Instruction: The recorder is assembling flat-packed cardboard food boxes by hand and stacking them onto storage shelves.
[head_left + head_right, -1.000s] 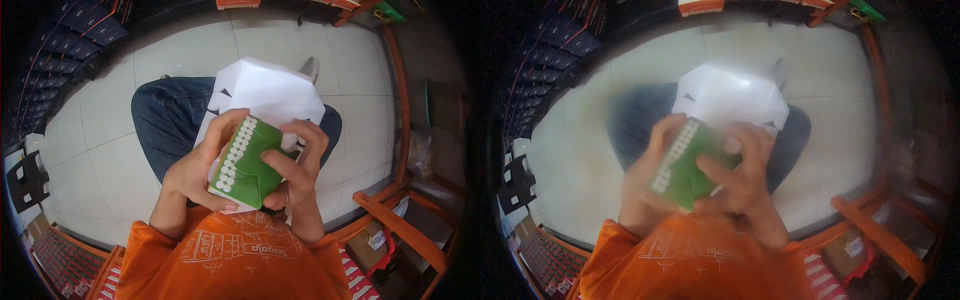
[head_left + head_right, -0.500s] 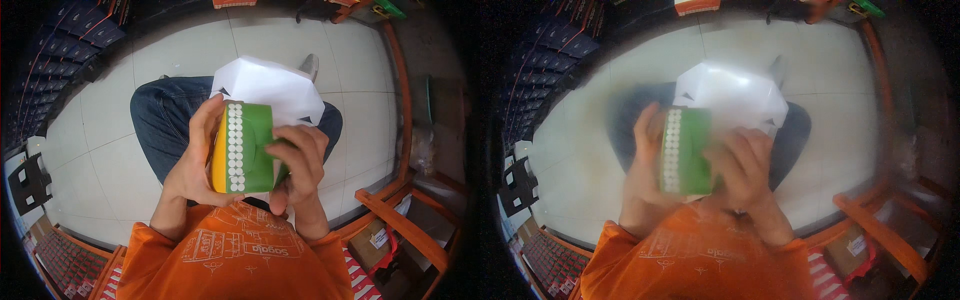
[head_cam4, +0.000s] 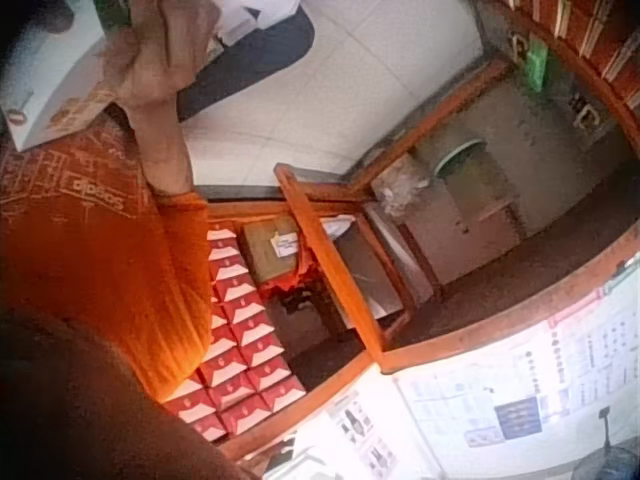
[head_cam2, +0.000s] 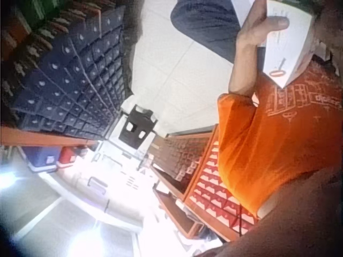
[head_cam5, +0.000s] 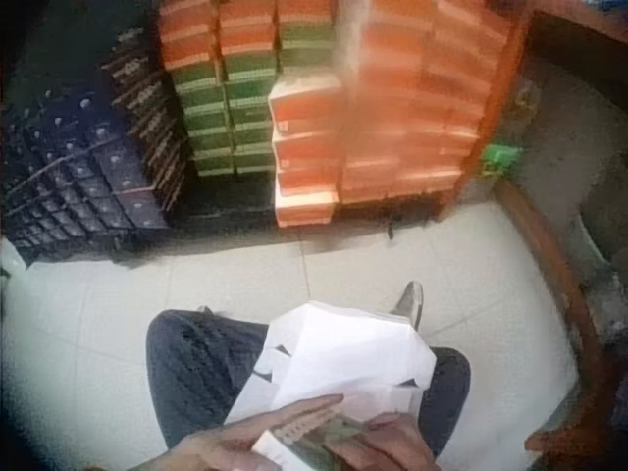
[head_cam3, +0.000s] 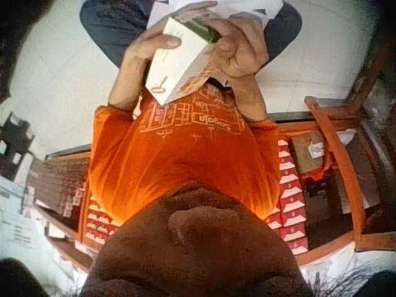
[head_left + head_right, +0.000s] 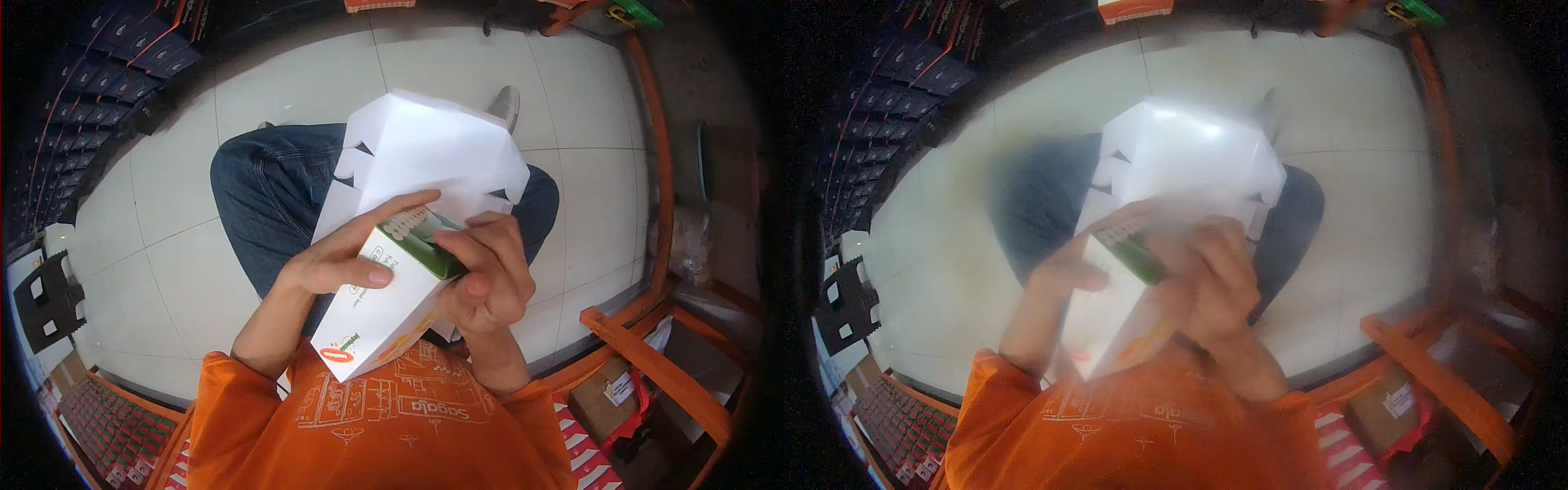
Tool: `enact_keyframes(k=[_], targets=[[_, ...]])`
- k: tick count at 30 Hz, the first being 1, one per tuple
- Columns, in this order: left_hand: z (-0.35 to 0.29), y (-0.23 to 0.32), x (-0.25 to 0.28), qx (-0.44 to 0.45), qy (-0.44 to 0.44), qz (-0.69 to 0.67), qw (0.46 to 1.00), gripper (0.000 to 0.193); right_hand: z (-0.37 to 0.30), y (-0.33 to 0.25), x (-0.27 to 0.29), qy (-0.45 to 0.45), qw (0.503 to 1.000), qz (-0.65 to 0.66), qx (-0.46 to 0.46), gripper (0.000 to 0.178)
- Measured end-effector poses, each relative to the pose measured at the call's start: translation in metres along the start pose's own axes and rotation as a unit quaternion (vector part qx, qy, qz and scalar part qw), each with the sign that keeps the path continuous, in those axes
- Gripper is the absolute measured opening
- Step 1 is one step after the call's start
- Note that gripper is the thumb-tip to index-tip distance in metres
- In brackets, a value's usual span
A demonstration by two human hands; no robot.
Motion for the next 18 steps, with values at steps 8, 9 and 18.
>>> enact_keyframes(k=[8,9,18], targets=[[-0.010,-0.049,0.009,0.179,-0.035,-0.179,0.967,0.092,-0.004,0.024,-0.017,-0.046,0.973,0.146,-0.175,0.059],[-0.012,-0.053,0.021,0.137,0.002,-0.128,0.982,0.092,-0.006,0.028,-0.031,-0.137,0.934,0.243,-0.223,0.058],[-0.030,-0.002,0.048,-0.141,0.164,-0.096,0.972,0.115,-0.072,0.080,-0.025,0.064,0.689,0.284,-0.664,0.043]])
Point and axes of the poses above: each hand's wrist, its own z-axis towards the middle knuckle, its own x-axis out of the back of the hand, y = z × x, the point moved 5 cm from there along z, towards the middle knuckle, and after that the axes turned 4 degrees about y, right-handed, at the moved point
